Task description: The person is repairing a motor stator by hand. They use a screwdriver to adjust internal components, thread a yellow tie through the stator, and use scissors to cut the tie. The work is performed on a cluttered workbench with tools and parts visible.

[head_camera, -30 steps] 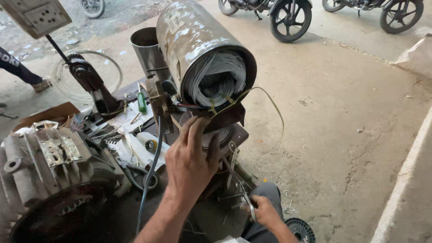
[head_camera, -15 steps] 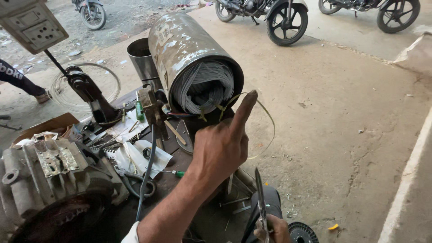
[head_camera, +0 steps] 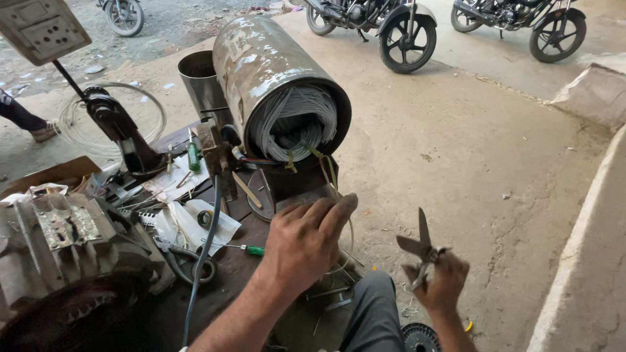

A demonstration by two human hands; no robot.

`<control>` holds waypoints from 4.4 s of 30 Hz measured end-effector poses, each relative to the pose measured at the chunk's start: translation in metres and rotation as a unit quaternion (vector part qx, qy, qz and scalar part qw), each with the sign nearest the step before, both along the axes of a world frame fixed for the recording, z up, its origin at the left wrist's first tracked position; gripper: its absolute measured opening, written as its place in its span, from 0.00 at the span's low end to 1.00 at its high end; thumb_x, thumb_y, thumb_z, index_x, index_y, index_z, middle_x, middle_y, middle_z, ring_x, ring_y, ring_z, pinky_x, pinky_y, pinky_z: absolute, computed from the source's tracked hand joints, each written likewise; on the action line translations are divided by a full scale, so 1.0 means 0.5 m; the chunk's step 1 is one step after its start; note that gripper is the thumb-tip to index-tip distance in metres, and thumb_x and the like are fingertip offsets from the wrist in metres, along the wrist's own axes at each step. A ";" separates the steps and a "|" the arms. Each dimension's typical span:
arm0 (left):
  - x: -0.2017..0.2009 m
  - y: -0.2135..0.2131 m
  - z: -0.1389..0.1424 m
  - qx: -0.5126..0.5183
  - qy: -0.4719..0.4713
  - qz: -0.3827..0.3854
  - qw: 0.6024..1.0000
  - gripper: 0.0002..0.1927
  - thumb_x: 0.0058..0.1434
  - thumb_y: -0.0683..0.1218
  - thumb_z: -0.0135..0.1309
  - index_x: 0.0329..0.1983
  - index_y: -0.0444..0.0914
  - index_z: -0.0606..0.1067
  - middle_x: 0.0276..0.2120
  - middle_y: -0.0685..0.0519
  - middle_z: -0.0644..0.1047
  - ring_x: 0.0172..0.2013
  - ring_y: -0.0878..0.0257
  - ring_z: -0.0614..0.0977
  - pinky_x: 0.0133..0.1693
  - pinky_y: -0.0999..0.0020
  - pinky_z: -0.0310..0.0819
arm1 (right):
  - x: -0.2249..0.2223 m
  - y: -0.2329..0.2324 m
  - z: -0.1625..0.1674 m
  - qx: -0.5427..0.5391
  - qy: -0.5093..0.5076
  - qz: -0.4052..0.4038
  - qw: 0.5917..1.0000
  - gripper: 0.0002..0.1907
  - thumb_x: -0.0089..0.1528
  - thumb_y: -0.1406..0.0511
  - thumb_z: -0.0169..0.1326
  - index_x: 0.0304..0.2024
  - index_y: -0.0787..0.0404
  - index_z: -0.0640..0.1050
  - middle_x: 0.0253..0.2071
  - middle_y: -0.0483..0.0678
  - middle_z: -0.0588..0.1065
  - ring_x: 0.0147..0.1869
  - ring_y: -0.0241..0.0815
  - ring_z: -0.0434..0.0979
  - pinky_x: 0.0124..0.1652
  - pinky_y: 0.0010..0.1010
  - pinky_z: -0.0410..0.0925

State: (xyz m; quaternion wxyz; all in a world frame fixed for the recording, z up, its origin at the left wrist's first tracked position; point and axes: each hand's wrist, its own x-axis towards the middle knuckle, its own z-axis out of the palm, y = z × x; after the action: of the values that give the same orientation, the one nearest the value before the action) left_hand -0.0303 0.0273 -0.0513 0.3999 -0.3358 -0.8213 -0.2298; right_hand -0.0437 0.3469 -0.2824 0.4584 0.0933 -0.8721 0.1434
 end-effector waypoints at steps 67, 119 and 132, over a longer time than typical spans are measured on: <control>0.070 -0.169 -0.167 -0.030 -0.243 -0.043 0.969 0.17 0.51 0.41 0.60 0.46 0.43 0.82 0.32 0.53 0.80 0.33 0.53 0.83 0.36 0.57 0.77 | -0.065 -0.192 0.007 0.013 -0.052 0.251 0.967 0.24 0.57 0.48 0.64 0.28 0.60 0.74 0.24 0.49 0.73 0.28 0.55 0.73 0.35 0.43 0.66; 0.144 -0.228 -0.242 0.378 -0.408 0.081 0.827 0.07 0.56 0.38 0.64 0.37 0.33 0.80 0.22 0.55 0.78 0.23 0.71 0.77 0.25 0.74 0.69 | -0.077 -0.492 0.131 -0.267 -0.207 0.430 0.837 0.13 0.58 0.60 0.65 0.40 0.59 0.79 0.40 0.47 0.77 0.41 0.39 0.81 0.39 0.34 0.77; 0.052 -0.177 -0.017 0.164 -0.086 0.013 0.983 0.16 0.57 0.41 0.62 0.48 0.36 0.75 0.42 0.48 0.80 0.40 0.59 0.85 0.38 0.67 0.83 | -0.006 -0.330 0.304 -0.507 -0.160 0.547 0.646 0.17 0.60 0.64 0.68 0.50 0.64 0.82 0.36 0.46 0.75 0.35 0.33 0.70 0.30 0.24 0.61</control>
State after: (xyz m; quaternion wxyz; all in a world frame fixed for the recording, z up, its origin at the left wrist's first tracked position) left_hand -0.0045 -0.0610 -0.0599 0.3803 -0.2337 -0.8081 -0.3845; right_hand -0.0466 0.1821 -0.1303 0.1254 0.2816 -0.5135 0.8008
